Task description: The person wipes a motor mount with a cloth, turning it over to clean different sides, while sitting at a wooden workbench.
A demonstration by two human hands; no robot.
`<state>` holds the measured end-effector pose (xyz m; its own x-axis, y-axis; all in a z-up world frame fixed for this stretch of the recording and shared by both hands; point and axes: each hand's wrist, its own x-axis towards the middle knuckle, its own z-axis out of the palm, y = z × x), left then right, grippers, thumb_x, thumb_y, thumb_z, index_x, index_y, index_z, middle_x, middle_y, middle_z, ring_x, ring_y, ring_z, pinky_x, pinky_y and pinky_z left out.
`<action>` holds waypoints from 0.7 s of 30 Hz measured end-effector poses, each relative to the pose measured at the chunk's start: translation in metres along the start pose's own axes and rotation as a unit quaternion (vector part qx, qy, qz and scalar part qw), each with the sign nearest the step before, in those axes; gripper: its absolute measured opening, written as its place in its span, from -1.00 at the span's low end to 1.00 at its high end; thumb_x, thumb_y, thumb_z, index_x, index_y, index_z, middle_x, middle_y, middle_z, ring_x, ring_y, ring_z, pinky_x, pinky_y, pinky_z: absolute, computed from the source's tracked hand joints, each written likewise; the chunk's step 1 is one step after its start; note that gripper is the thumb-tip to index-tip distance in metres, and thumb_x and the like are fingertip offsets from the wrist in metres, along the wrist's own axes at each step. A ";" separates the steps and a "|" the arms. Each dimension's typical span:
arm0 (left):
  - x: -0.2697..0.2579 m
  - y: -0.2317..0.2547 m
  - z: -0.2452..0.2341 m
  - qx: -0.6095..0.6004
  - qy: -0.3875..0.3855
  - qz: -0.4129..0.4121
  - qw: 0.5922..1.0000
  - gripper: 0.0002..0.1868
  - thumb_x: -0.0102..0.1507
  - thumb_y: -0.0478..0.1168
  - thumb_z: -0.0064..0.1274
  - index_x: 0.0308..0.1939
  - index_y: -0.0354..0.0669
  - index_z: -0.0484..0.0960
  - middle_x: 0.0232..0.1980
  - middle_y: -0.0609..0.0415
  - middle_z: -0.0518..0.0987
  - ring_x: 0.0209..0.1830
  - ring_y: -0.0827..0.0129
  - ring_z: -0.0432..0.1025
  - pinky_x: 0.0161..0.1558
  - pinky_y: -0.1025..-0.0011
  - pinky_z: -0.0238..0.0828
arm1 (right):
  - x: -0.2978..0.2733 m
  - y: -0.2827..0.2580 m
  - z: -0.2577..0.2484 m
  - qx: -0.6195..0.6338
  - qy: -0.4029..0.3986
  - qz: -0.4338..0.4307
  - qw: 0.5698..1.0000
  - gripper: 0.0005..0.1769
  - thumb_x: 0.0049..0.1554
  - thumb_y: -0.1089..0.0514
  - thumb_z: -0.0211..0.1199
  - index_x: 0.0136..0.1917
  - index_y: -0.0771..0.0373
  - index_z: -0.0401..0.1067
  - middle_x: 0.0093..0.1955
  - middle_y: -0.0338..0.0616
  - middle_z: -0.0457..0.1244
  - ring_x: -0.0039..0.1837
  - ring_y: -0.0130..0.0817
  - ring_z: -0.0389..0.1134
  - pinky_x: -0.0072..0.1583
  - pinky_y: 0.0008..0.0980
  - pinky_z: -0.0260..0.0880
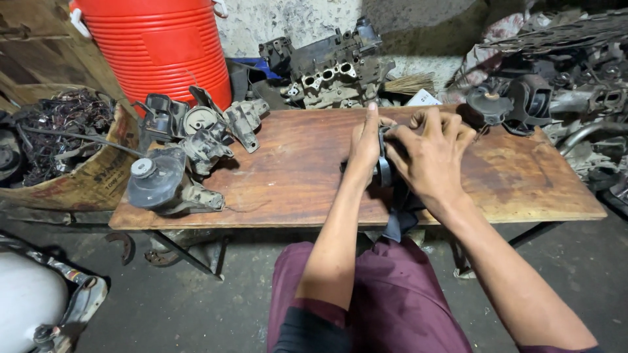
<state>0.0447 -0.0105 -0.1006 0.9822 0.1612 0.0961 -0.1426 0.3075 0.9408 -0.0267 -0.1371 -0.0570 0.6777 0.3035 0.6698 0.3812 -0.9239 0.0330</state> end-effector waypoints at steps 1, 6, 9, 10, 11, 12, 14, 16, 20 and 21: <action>-0.004 0.005 -0.001 0.000 -0.001 0.000 1.000 -0.34 0.44 0.25 -0.22 -0.23 -0.24 0.73 -0.30 -0.06 0.58 -0.40 0.28 0.48 -0.31 0.40 0.50 | -0.001 0.000 0.002 -0.001 0.001 0.001 1.000 -0.77 0.12 -0.14 0.39 0.00 -0.10 0.52 0.12 -0.26 0.05 0.27 -0.06 0.03 0.22 0.00 -0.05; -0.011 0.011 0.000 0.025 -0.001 0.001 1.000 -0.33 0.44 0.26 -0.26 -0.25 -0.17 0.77 -0.25 -0.09 0.63 -0.22 0.20 0.51 -0.10 0.33 0.49 | -0.004 0.003 0.016 -0.010 0.010 -0.007 1.000 -0.75 0.07 -0.13 0.41 0.01 -0.16 0.49 0.13 -0.26 0.07 0.30 -0.07 0.02 0.25 -0.01 -0.08; -0.003 0.002 -0.002 0.020 -0.003 -0.006 1.000 -0.31 0.43 0.32 -0.25 -0.26 -0.13 0.78 -0.33 0.01 0.62 -0.30 0.29 0.50 -0.20 0.39 0.48 | -0.004 -0.004 0.009 -0.006 -0.010 0.001 1.000 -0.79 0.06 -0.08 0.40 -0.01 -0.19 0.50 0.15 -0.27 0.08 0.30 -0.08 0.03 0.24 -0.04 -0.07; -0.004 0.002 -0.003 0.022 -0.002 -0.006 1.000 -0.31 0.43 0.32 -0.25 -0.26 -0.13 0.78 -0.33 0.01 0.62 -0.30 0.29 0.50 -0.20 0.39 0.48 | -0.005 -0.006 0.004 -0.004 -0.010 0.001 1.000 -0.79 0.06 -0.08 0.40 -0.01 -0.19 0.50 0.15 -0.27 0.08 0.30 -0.08 0.03 0.24 -0.04 -0.07; -0.005 0.002 -0.003 0.027 -0.005 -0.006 1.000 -0.33 0.43 0.31 -0.25 -0.26 -0.12 0.78 -0.31 -0.01 0.63 -0.29 0.28 0.51 -0.19 0.37 0.49 | -0.006 -0.006 -0.001 -0.008 -0.027 0.009 1.000 -0.79 0.08 -0.08 0.38 0.00 -0.19 0.50 0.19 -0.28 0.08 0.32 -0.09 0.02 0.25 -0.04 -0.08; -0.005 0.001 -0.003 0.032 -0.007 -0.006 0.999 -0.34 0.43 0.29 -0.25 -0.26 -0.10 0.78 -0.30 -0.03 0.64 -0.27 0.26 0.52 -0.18 0.35 0.49 | -0.008 -0.007 -0.005 -0.011 -0.044 0.016 0.999 -0.80 0.09 -0.09 0.36 0.02 -0.19 0.49 0.22 -0.29 0.08 0.34 -0.09 0.01 0.25 -0.04 -0.09; -0.005 0.007 -0.003 0.040 -0.004 -0.003 0.999 -0.34 0.43 0.29 -0.26 -0.24 -0.10 0.78 -0.23 -0.07 0.65 -0.17 0.19 0.53 -0.05 0.29 0.47 | -0.011 -0.014 -0.013 -0.039 -0.042 0.000 0.998 -0.80 0.11 -0.11 0.31 0.03 -0.21 0.49 0.20 -0.28 0.08 0.34 -0.09 0.02 0.25 -0.02 -0.09; -0.008 0.012 -0.002 0.046 0.000 0.000 0.999 -0.33 0.43 0.29 -0.27 -0.22 -0.10 0.78 -0.17 -0.11 0.67 -0.07 0.12 0.54 0.08 0.23 0.45 | -0.011 -0.016 -0.018 -0.069 -0.039 -0.018 0.997 -0.80 0.13 -0.13 0.26 0.05 -0.23 0.48 0.19 -0.27 0.08 0.34 -0.09 0.02 0.24 -0.01 -0.09; -0.012 0.018 0.000 0.048 0.003 0.006 0.999 -0.33 0.44 0.28 -0.28 -0.22 -0.14 0.78 -0.13 -0.14 0.66 0.00 0.09 0.52 0.16 0.21 0.41 | -0.012 -0.009 -0.006 -0.151 0.015 -0.080 0.985 -0.81 0.18 -0.05 0.20 0.09 -0.25 0.50 0.09 -0.26 0.13 0.26 -0.15 0.12 0.23 -0.02 -0.04; -0.010 0.018 0.001 0.049 0.002 0.010 0.999 -0.33 0.44 0.27 -0.29 -0.22 -0.15 0.78 -0.11 -0.18 0.65 0.03 0.04 0.52 0.19 0.17 0.39 | -0.013 -0.005 -0.001 -0.185 0.042 -0.107 0.976 -0.82 0.21 -0.04 0.17 0.08 -0.27 0.49 0.03 -0.24 0.13 0.22 -0.16 0.15 0.22 -0.02 -0.03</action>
<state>0.0322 -0.0075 -0.0848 0.9790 0.1695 0.1136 -0.1486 0.2114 0.9660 -0.0377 -0.1368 -0.0648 0.5473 0.4924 0.6768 0.2446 -0.8674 0.4332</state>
